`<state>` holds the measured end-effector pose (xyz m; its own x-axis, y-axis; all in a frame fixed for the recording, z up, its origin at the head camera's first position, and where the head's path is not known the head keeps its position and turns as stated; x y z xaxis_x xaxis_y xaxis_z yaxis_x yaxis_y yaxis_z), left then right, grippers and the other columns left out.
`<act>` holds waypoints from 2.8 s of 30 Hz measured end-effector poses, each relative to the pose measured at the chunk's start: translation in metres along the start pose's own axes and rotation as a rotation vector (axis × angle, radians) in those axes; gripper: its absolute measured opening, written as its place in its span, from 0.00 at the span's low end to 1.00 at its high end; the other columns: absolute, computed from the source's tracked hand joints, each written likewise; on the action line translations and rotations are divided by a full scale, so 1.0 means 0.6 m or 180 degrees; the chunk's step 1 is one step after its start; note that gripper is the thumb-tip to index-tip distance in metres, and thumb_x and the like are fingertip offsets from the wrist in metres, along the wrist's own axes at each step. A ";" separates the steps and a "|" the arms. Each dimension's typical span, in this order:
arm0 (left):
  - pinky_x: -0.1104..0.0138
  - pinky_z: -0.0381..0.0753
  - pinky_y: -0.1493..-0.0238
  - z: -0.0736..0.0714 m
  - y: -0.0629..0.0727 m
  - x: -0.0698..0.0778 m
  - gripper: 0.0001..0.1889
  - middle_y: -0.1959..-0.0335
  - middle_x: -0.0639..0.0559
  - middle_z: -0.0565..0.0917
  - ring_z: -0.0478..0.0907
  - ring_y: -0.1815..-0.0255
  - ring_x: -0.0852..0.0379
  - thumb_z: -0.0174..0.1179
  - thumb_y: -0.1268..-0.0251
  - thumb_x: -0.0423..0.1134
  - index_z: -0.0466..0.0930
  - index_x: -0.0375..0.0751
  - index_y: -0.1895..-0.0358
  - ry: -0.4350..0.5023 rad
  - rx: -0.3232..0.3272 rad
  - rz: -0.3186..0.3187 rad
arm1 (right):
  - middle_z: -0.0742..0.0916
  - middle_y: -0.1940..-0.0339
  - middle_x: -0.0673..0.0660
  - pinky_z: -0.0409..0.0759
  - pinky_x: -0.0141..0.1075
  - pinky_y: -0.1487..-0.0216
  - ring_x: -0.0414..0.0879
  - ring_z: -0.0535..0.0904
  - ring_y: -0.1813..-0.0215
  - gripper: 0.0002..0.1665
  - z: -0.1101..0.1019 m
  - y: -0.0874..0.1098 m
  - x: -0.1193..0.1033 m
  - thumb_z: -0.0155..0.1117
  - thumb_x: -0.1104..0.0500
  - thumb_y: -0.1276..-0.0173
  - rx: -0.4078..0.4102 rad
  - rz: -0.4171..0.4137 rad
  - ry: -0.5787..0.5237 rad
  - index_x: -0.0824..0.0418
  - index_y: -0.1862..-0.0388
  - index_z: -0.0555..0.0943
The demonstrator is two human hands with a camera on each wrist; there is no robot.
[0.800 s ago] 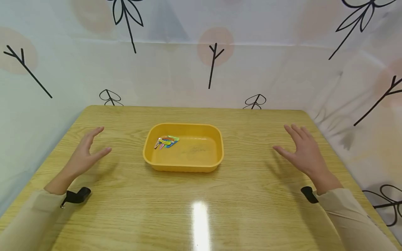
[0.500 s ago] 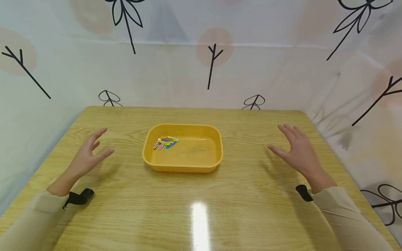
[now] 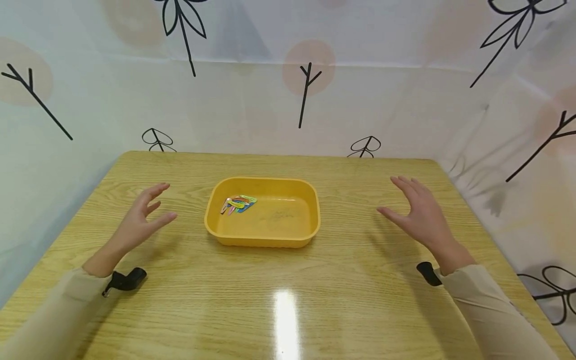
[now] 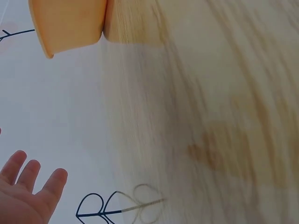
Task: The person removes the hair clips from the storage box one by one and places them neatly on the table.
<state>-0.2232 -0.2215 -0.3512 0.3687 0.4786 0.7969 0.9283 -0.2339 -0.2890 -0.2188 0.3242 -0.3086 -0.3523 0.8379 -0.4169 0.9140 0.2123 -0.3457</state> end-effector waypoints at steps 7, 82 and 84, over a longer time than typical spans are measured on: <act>0.42 0.55 0.36 0.015 -0.008 0.026 0.32 0.30 0.38 0.53 0.49 0.31 0.39 0.62 0.40 0.32 0.60 0.35 0.33 0.0060 -0.0091 0.0036 | 0.66 0.33 0.68 0.49 0.64 0.36 0.65 0.50 0.30 0.44 0.005 -0.002 -0.006 0.70 0.52 0.43 -0.0016 0.0013 -0.0057 0.62 0.30 0.62; 0.49 0.71 0.44 0.126 -0.028 0.020 0.14 0.30 0.44 0.57 0.67 0.41 0.39 0.61 0.38 0.33 0.75 0.29 0.52 0.0583 -0.0623 -0.0209 | 0.73 0.37 0.63 0.63 0.58 0.39 0.61 0.64 0.36 0.39 0.080 -0.130 -0.136 0.73 0.59 0.46 -0.0232 -0.0705 -0.0398 0.65 0.36 0.69; 0.48 0.71 0.44 0.127 -0.029 0.020 0.14 0.30 0.42 0.57 0.67 0.41 0.38 0.60 0.38 0.31 0.74 0.28 0.52 0.0578 -0.0624 -0.0227 | 0.73 0.37 0.63 0.62 0.58 0.39 0.61 0.63 0.35 0.39 0.082 -0.133 -0.141 0.73 0.60 0.46 -0.0244 -0.0710 -0.0420 0.65 0.36 0.69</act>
<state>-0.2312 -0.1472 -0.3771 0.2716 0.3442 0.8988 0.9181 -0.3729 -0.1346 -0.2718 0.2114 -0.2869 -0.5653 0.6944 -0.4453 0.8216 0.4259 -0.3788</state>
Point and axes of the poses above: each hand's wrist, its own y-axis away from the middle knuckle, its own z-axis out of the palm, x = y × z, the point moved 6 cm from there along -y, towards the middle knuckle
